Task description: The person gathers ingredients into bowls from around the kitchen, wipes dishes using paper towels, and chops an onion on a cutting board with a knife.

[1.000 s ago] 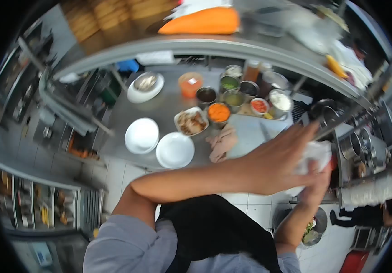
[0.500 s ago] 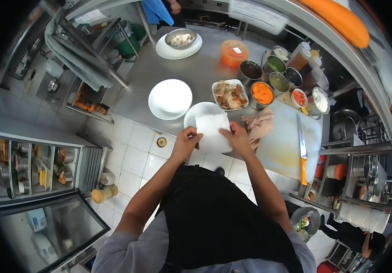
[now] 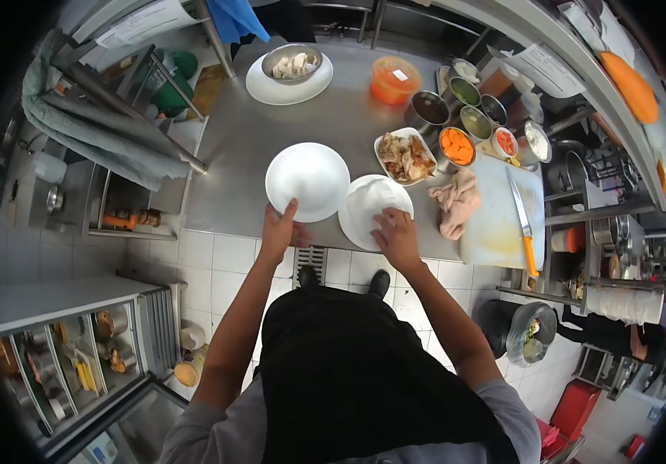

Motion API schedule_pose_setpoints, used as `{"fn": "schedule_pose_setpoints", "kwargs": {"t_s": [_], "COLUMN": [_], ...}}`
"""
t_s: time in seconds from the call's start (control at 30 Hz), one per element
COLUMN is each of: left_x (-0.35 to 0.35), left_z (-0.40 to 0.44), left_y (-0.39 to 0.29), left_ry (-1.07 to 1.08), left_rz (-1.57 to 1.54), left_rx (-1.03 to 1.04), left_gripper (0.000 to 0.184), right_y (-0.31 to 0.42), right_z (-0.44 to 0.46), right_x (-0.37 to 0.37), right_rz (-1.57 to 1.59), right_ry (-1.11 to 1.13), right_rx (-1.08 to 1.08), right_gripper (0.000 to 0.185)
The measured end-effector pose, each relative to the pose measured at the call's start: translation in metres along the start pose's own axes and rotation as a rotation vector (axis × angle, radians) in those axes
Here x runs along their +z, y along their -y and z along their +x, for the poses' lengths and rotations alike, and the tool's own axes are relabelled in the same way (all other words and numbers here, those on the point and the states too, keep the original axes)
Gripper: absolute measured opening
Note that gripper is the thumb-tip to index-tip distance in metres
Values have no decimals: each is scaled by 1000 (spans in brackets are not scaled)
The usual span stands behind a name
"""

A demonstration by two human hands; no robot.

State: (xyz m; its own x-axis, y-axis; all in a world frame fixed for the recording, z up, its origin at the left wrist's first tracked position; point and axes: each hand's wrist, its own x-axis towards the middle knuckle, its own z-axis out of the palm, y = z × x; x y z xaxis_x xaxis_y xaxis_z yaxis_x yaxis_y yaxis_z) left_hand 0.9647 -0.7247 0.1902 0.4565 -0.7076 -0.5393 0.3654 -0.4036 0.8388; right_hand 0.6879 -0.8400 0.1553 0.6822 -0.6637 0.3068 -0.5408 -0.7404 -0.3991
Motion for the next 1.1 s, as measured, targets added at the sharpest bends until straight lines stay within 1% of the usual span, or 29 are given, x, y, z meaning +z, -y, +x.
{"fn": "schedule_pose_setpoints", "kwargs": {"t_s": [0.03,0.13,0.17,0.27,0.3,0.4,0.47,0.5,0.6,0.63,0.7,0.73,0.77,0.8,0.87,0.9,1.0,1.03,1.07,1.1], "left_x": [-7,-24,-26,-32,-28,-4,24,36,61,62,54,46,38,29,8,-3,-40,-51,-61,-69], "left_z": [16,36,38,30,24,22,17,26,29,32,39,41,41,43,52,59,108,111,113,116], "left_y": [9,13,9,-7,-15,-28,-32,-23,-19,-14,-5,-6,-9,-15,-29,-39,-17,-20,-25,-31], "left_ry": [14,61,77,138,160,304,405,455,513,517,506,453,396,333,239,188,-143,-259,-378,-380], "left_rz": [4,34,42,76,100,209,232,281,425,431,449,460,472,482,596,650,887,951,1017,972], "left_rx": [26,58,62,88,114,88,105,120,78,106,157,161,165,174,172,174,489,550,605,557], "left_gripper": [50,39,36,32,30,31,31,33,37,39,42,43,44,45,48,50,51,50,49,45], "right_y": [6,15,11,-15,-22,-30,-26,-24,1,2,4,11,16,20,31,41,53,57,60,64], "right_z": [3,7,2,-25,-32,-38,-35,-34,-18,-17,-15,-10,-3,5,31,47,98,117,135,153], "right_x": [5,-8,-15,-11,-6,10,7,5,-13,-4,14,22,28,37,51,57,82,86,91,96], "right_rz": [-6,-14,1,66,180,267,346,384,473,436,511,556,621,633,658,715,834,807,838,866], "right_ry": [2,-156,-244,-266,-258,-310,-291,-281,-161,-245,-250,-247,-216,-183,-115,-106,-92,-52,-25,3], "right_rx": [11,122,183,471,564,628,714,757,898,788,774,766,804,821,829,838,760,715,734,755], "right_gripper": [40,37,32,29,28,26,27,27,26,25,25,25,29,28,27,30,35,42,43,44]}}
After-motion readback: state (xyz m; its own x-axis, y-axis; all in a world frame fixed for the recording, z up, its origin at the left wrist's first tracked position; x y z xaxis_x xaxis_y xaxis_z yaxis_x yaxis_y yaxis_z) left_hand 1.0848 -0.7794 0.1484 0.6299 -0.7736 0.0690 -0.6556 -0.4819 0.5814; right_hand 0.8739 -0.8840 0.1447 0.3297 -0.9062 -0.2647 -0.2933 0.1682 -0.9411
